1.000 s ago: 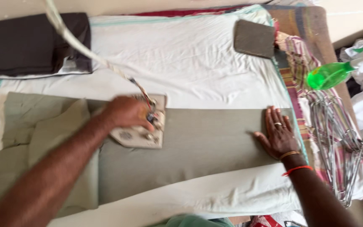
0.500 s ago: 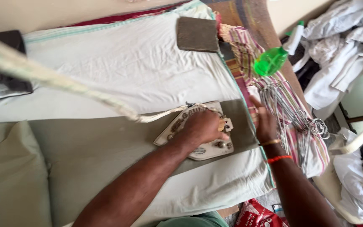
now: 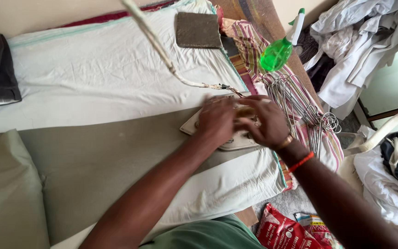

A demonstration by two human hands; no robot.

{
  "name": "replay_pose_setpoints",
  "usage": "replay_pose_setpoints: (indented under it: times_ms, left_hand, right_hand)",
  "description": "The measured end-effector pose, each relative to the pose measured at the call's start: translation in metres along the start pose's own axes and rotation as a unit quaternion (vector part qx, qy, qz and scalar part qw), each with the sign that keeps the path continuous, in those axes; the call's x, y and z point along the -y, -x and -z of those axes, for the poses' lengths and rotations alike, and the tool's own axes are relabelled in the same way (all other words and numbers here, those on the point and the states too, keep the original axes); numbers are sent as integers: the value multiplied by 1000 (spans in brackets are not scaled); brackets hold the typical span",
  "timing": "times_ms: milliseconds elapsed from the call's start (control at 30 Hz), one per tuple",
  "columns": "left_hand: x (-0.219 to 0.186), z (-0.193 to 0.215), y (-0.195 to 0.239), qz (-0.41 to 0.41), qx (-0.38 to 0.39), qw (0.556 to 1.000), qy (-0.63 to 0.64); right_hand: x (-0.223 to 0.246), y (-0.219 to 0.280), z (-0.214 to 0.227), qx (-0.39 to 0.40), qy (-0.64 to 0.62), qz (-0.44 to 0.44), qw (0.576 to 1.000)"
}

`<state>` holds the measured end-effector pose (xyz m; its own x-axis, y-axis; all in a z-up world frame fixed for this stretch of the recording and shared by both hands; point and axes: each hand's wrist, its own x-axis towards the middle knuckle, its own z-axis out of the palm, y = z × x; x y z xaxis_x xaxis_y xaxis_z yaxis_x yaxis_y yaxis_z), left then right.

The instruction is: The person irons a pair of trousers by flattening the fabric on a padded surface, applying heat with an iron, spraying water from a bottle, and folding them into a stack.

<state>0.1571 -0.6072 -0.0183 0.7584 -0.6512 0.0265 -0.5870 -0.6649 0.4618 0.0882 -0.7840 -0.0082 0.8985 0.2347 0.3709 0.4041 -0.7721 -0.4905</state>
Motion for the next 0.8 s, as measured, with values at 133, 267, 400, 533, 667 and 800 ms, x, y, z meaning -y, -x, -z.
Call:
replay_pose_setpoints:
  times_ms: [133,267,400,533,667,800]
  left_hand:
    - [87,8,99,61,-178,982,-5]
    - [167,-2,173,174,-123,961,-179]
    - [199,-21,200,203,-115,959,-161]
    - [209,-33,203,208,-129,956,-162]
    - [214,-33,203,209,-128,957,-154]
    - [211,-38,204,210,-125,957,-157]
  right_hand:
    - [1,-46,-25,221,110,5,969]
    - [-2,-67,-43,355,163,-89,916]
    - [19,-44,-43,365,168,-59,914]
    - [52,4,-34,365,168,-55,914]
    - [50,19,-38,431,217,-219,848]
    - [12,12,-46,293,282,-211,889]
